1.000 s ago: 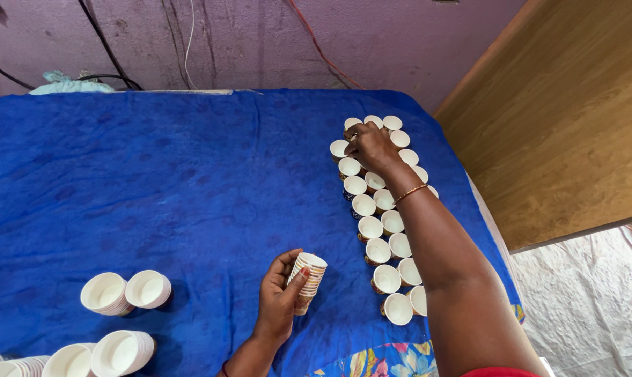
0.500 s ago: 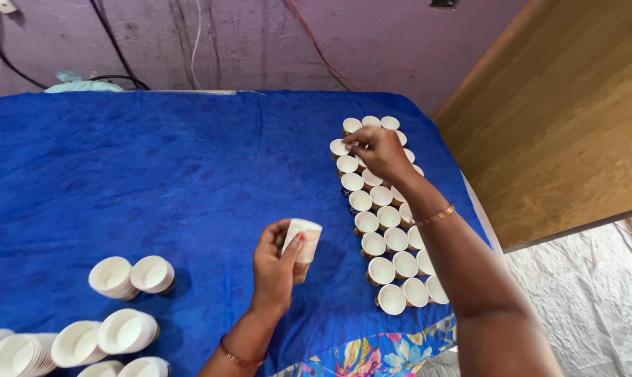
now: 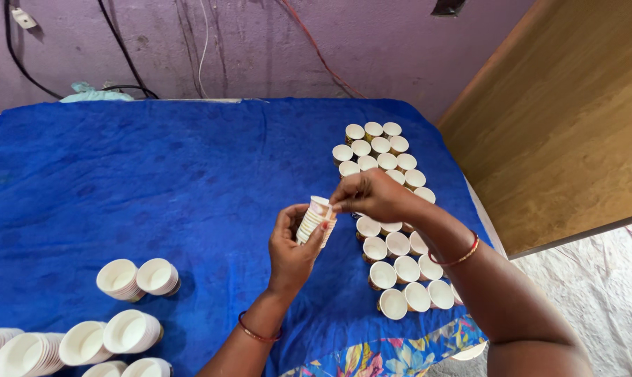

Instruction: The person organizes paper cups by taking them from a stack and placing them into rows on a blue surface, and then stacks some back together.

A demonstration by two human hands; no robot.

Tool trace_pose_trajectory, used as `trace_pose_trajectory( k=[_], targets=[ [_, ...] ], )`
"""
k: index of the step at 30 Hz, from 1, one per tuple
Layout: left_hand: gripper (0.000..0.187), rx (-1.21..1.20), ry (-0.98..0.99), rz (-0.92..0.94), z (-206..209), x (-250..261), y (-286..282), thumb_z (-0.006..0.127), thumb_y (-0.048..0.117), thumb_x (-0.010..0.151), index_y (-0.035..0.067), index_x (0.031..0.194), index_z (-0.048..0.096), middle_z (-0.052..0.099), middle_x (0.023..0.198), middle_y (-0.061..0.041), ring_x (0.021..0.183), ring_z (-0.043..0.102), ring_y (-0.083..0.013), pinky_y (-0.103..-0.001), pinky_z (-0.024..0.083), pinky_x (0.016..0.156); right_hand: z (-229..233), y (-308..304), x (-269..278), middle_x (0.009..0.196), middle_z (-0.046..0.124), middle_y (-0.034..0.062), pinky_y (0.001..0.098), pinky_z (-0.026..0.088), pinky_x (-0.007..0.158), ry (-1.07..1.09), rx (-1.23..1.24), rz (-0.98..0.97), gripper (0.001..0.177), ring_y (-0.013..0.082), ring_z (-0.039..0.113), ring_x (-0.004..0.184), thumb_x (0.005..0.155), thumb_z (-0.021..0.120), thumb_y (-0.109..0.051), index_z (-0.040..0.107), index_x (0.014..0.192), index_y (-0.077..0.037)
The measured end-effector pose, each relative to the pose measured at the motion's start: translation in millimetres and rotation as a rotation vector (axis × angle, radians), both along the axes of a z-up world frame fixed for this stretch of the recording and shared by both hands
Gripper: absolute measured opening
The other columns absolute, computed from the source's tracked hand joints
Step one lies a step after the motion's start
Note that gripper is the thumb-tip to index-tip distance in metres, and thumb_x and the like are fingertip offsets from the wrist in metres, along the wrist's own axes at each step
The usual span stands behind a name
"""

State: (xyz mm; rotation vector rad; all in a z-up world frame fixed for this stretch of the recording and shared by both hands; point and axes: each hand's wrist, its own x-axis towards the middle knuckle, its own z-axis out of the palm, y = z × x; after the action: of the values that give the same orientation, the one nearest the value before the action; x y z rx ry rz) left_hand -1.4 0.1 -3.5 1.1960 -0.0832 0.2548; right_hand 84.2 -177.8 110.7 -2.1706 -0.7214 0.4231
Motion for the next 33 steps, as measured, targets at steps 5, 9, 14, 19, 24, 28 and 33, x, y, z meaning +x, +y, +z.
trace_pose_trajectory(
  k=[5, 9, 14, 19, 24, 28, 33],
  targets=[
    [0.031, -0.052, 0.149, 0.023, -24.4, -13.7, 8.4, 0.073, 0.003, 0.090, 0.001, 0.118, 0.059, 0.070, 0.110, -0.007, 0.093, 0.068, -0.0115, -0.026, 0.058, 0.075, -9.2, -16.6, 72.2, 0.096, 0.079, 0.0077, 0.0270, 0.060, 0.081, -0.172, 0.062, -0.278, 0.017, 0.0115, 0.075, 0.088, 0.092, 0.073, -0.010, 0.076, 0.107, -0.003],
    [0.032, 0.006, 0.229, 0.073, -42.1, -18.4, 16.9, 0.074, 0.002, 0.089, 0.001, 0.118, 0.060, 0.070, 0.109, -0.007, 0.094, 0.068, -0.0117, -0.027, 0.059, 0.078, -24.1, -19.8, 129.4, 0.096, 0.077, 0.0085, 0.0344, 0.060, 0.076, -0.495, -0.153, -0.402, 0.014, 0.0195, 0.075, 0.083, 0.090, 0.075, -0.009, 0.078, 0.103, -0.006],
    [0.033, -0.083, 0.257, 0.076, -52.4, -19.9, 18.6, 0.074, 0.004, 0.088, 0.001, 0.118, 0.060, 0.070, 0.108, -0.007, 0.093, 0.068, -0.0125, -0.028, 0.057, 0.076, -68.9, -16.5, 167.0, 0.109, 0.074, 0.0016, 0.0480, 0.051, 0.091, -0.805, -0.437, -0.291, 0.005, 0.0255, 0.068, 0.105, 0.087, 0.079, -0.016, 0.082, 0.090, -0.015],
    [0.033, -0.075, 0.209, 0.046, -57.2, -22.4, 18.9, 0.074, 0.004, 0.089, 0.000, 0.119, 0.060, 0.070, 0.109, -0.008, 0.095, 0.069, -0.0124, -0.027, 0.059, 0.081, -91.2, -13.7, 175.8, 0.126, 0.067, 0.0028, 0.0526, 0.032, 0.115, -0.783, -0.595, -0.248, 0.008, 0.0246, 0.055, 0.125, 0.084, 0.077, -0.015, 0.082, 0.089, -0.020],
    [0.033, -0.077, 0.210, 0.031, -60.5, -23.7, 18.2, 0.074, 0.004, 0.089, 0.000, 0.118, 0.060, 0.070, 0.110, -0.008, 0.095, 0.069, -0.0120, -0.027, 0.059, 0.082, -98.1, -10.3, 176.3, 0.131, 0.065, 0.0024, 0.0553, 0.021, 0.124, -0.843, -0.652, -0.251, 0.012, 0.0222, 0.053, 0.130, 0.084, 0.075, -0.013, 0.082, 0.085, -0.023],
    [0.033, -0.061, 0.220, 0.029, -60.6, -23.8, 18.4, 0.075, 0.004, 0.089, 0.000, 0.118, 0.061, 0.071, 0.107, -0.008, 0.094, 0.069, -0.0122, -0.027, 0.059, 0.082, -101.1, -7.5, 177.8, 0.133, 0.065, 0.0007, 0.0555, 0.020, 0.125, -0.851, -0.711, -0.240, 0.010, 0.0211, 0.053, 0.130, 0.082, 0.077, -0.015, 0.081, 0.080, -0.023],
    [0.033, -0.070, 0.226, 0.026, -59.6, -23.3, 19.7, 0.075, 0.006, 0.089, 0.001, 0.118, 0.060, 0.071, 0.107, -0.007, 0.094, 0.070, -0.0119, -0.027, 0.059, 0.082, -102.2, -8.6, 175.6, 0.134, 0.064, 0.0000, 0.0554, 0.018, 0.126, -0.818, -0.713, -0.254, 0.011, 0.0215, 0.052, 0.131, 0.082, 0.077, -0.015, 0.082, 0.080, -0.024]
  ],
)
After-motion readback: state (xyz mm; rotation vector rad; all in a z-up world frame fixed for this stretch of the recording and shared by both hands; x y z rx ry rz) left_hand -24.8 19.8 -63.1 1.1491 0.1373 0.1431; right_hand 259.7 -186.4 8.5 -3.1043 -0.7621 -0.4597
